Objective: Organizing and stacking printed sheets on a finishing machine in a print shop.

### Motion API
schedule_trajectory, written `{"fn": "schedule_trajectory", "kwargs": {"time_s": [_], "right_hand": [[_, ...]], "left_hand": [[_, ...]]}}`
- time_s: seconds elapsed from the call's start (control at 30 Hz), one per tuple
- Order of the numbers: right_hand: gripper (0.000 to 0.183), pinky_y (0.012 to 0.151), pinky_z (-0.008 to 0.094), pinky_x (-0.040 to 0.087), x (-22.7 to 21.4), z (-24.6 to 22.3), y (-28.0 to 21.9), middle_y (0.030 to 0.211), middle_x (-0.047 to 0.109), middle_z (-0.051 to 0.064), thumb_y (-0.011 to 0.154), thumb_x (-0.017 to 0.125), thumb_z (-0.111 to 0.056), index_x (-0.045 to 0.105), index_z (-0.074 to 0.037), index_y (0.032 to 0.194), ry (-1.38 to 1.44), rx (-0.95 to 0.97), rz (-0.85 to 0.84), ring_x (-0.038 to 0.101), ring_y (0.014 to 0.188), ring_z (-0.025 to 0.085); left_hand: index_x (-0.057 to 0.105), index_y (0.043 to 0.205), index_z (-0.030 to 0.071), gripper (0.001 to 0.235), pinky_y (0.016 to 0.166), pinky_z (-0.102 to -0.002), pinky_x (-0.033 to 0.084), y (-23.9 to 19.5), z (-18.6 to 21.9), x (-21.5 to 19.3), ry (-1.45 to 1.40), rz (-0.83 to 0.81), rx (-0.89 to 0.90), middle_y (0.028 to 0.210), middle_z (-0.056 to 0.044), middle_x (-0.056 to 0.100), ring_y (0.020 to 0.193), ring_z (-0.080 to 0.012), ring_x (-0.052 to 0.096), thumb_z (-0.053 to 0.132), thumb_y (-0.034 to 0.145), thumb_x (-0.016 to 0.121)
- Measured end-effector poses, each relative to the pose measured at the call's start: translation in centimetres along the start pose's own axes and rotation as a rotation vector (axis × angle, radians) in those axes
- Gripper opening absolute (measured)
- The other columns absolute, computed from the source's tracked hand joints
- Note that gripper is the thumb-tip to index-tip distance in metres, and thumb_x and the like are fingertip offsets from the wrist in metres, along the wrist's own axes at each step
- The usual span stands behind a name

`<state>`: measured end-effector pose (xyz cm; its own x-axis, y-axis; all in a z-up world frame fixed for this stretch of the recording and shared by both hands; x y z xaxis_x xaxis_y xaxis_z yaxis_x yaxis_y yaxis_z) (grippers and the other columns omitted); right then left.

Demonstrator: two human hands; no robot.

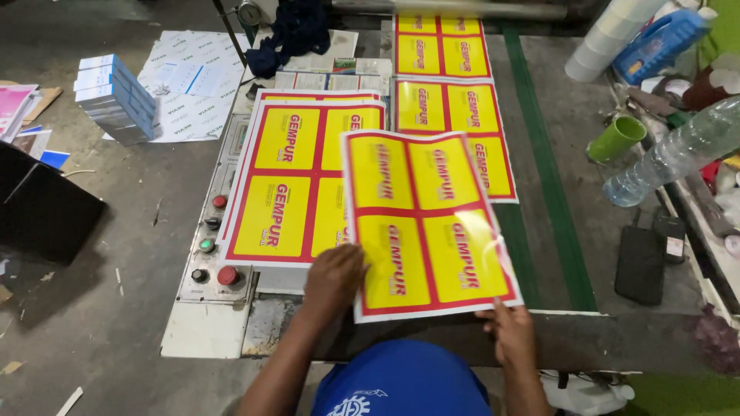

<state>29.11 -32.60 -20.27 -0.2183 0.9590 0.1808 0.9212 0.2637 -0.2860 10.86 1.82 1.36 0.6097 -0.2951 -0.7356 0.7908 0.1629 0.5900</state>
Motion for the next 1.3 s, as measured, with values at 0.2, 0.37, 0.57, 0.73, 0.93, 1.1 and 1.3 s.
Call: {"fn": "schedule_trajectory", "kwargs": {"time_s": [0.2,0.37,0.57,0.73,0.93,1.1,1.3], "right_hand": [[0.028,0.05,0.028,0.046,-8.3,1.0,-0.2,0.104,0.074,0.01,0.103,0.06,-0.018,0.06,-0.005,0.127,0.033,-0.012,0.113,0.072,0.073,0.019],[0.031,0.053,0.028,0.045,-12.7,1.5,-2.0,0.104,0.073,0.011,0.104,0.061,-0.018,0.059,-0.006,0.132,-0.053,0.076,0.229,0.071,0.076,0.019],[0.032,0.054,0.029,0.044,-13.5,1.3,-3.6,0.105,0.073,0.012,0.104,0.061,-0.016,0.06,-0.005,0.134,-0.05,0.11,0.265,0.071,0.079,0.02],[0.03,0.054,0.029,0.045,-11.1,1.0,-3.7,0.107,0.073,0.01,0.104,0.059,-0.017,0.059,-0.006,0.132,-0.082,0.129,0.205,0.072,0.079,0.021],[0.03,0.053,0.03,0.046,-8.1,0.0,1.2,0.106,0.073,0.01,0.102,0.06,-0.017,0.06,-0.007,0.131,-0.094,0.133,0.172,0.072,0.08,0.022],[0.028,0.054,0.029,0.047,-5.6,-2.2,5.4,0.108,0.072,0.009,0.104,0.06,-0.019,0.058,-0.006,0.129,-0.057,0.06,0.11,0.073,0.082,0.021],[0.036,0.057,0.028,0.051,-5.7,-0.9,4.2,0.109,0.074,0.014,0.106,0.056,-0.029,0.053,-0.008,0.136,-0.071,0.105,0.102,0.073,0.085,0.021]], "left_hand": [[0.069,0.109,0.002,0.041,0.095,-0.047,0.051,0.2,-1.2,-2.5,0.232,-0.121,0.09,0.121,-0.018,0.072,0.117,-0.0353,0.067,0.029,0.079,0.069],[0.068,0.107,0.002,0.025,0.093,-0.045,0.054,-0.9,-3.5,-1.4,0.191,-0.211,0.051,0.117,-0.018,0.073,0.112,-0.0341,0.069,0.021,0.091,0.067],[0.072,0.102,0.004,0.013,0.081,-0.042,0.059,1.4,-1.9,-6.0,0.145,0.0,0.058,0.106,-0.013,0.077,0.099,-0.0305,0.074,0.01,0.09,0.068],[0.073,0.096,0.003,0.014,0.076,-0.043,0.058,2.1,-1.5,-6.7,0.046,-0.017,-0.005,0.098,-0.012,0.077,0.092,-0.0309,0.074,0.013,0.087,0.074],[0.074,0.103,0.005,0.015,0.076,-0.041,0.059,1.0,-2.4,-5.7,0.057,-0.011,-0.038,0.101,-0.013,0.077,0.092,-0.0306,0.074,0.01,0.089,0.071],[0.073,0.102,0.005,0.009,0.075,-0.041,0.06,1.3,-4.3,-8.2,0.093,0.205,-0.171,0.1,-0.013,0.076,0.091,-0.0311,0.075,0.009,0.093,0.073],[0.069,0.116,0.001,0.02,0.088,-0.043,0.061,1.2,-1.1,-12.1,0.099,0.441,-0.089,0.109,-0.019,0.074,0.101,-0.0359,0.075,-0.002,0.097,0.069]]}}
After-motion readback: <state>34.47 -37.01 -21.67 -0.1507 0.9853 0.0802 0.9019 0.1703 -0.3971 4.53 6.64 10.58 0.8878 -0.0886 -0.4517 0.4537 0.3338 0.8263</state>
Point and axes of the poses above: each hand's wrist, its own y-axis towards the middle knuckle, its own x-axis out of the palm, z = x × y, the point moved 9 cm from there along y, towards the middle knuckle
